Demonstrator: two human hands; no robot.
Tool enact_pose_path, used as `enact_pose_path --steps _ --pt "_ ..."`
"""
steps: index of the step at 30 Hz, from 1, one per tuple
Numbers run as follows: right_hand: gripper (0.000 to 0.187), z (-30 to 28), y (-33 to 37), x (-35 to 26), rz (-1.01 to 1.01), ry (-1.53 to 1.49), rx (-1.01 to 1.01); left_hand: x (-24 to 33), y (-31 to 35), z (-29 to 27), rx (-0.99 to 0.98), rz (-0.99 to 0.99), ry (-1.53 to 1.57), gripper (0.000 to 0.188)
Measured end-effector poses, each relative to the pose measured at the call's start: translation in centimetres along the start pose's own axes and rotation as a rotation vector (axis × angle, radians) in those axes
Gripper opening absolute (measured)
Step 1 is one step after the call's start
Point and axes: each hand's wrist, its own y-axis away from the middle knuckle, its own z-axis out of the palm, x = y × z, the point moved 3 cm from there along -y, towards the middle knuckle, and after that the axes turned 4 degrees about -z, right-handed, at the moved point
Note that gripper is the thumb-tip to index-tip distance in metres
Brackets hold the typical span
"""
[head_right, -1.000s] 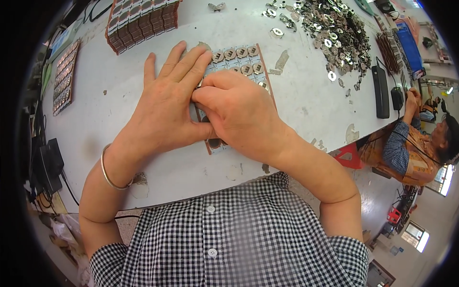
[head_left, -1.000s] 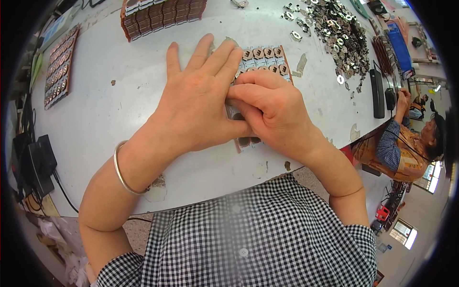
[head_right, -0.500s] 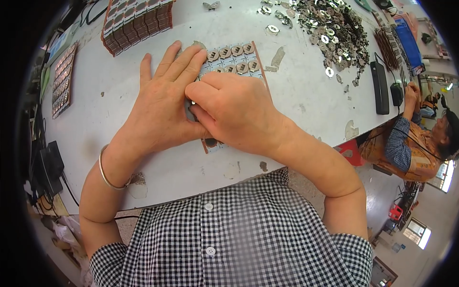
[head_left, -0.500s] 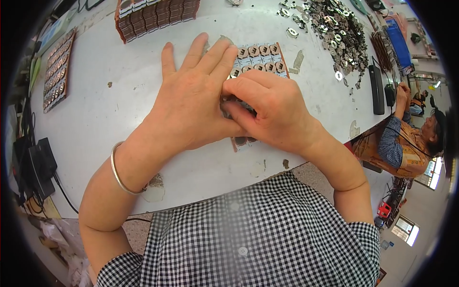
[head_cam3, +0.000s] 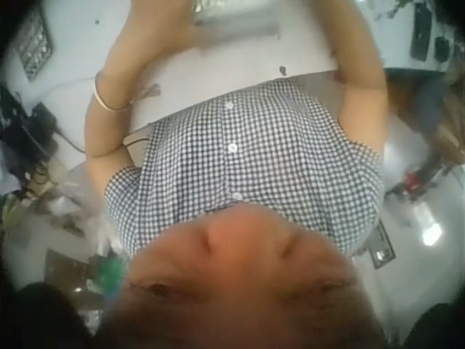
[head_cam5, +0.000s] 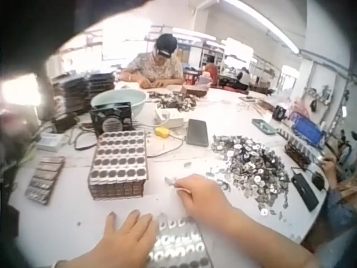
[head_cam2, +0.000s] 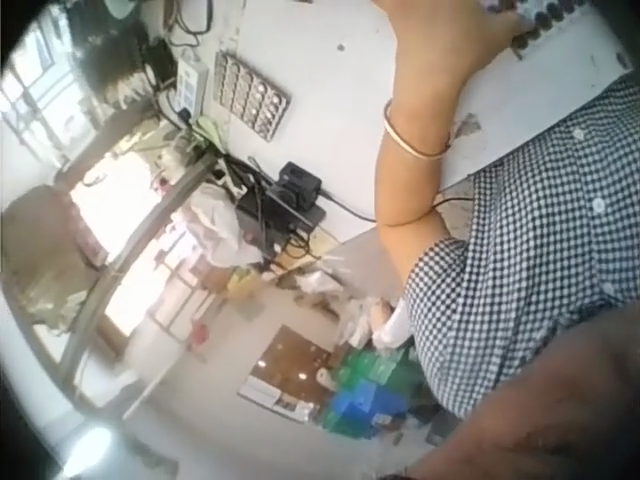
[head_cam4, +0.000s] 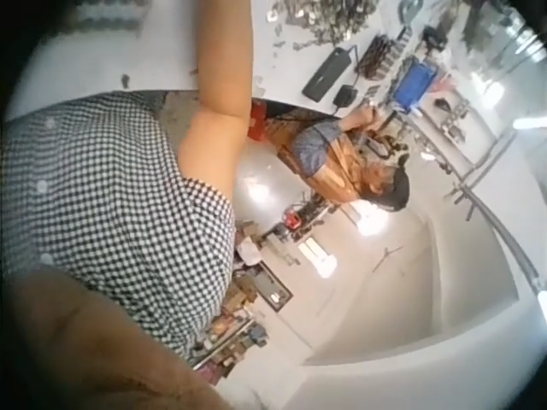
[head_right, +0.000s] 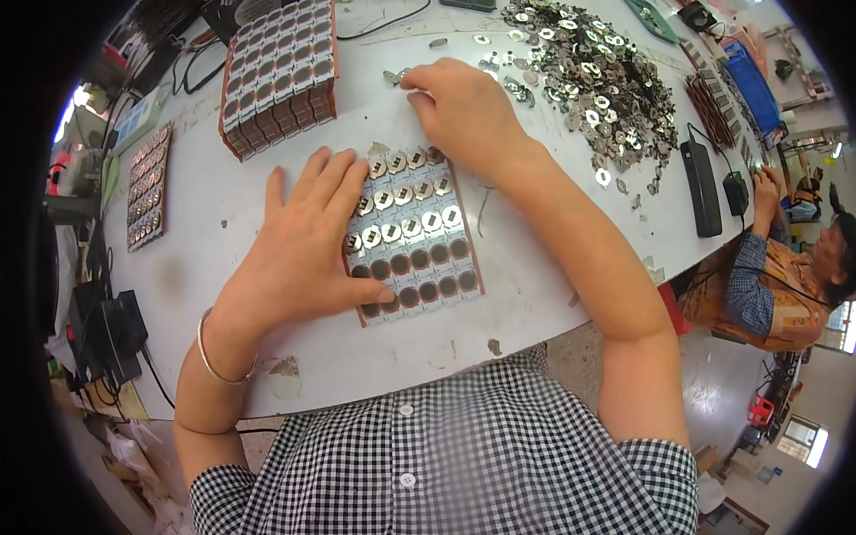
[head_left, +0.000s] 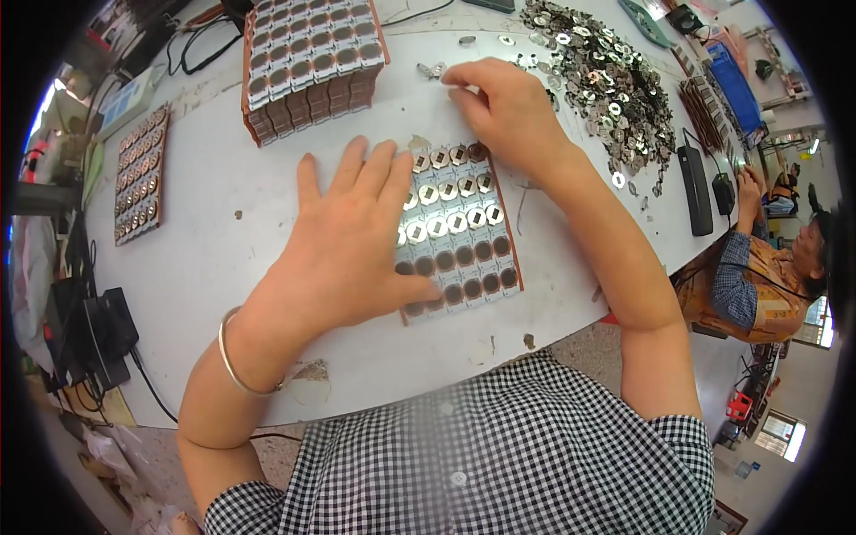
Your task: Manually placing metal contacts onto a grid of battery cells for assembly.
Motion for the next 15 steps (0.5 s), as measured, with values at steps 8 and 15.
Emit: enact_pose_path --steps 8,15 --pt "0.022 2.3 -4.2 0.8 0.137 0.159 -0.098 0.4 -0.9 2.3 0.141 0.047 0.054 0.112" --pt "0.016 0.3 -1.8 -0.2 0.088 0.027 -0.175 0.3 -0.8 2.5 0.169 0.047 0.089 0.113"
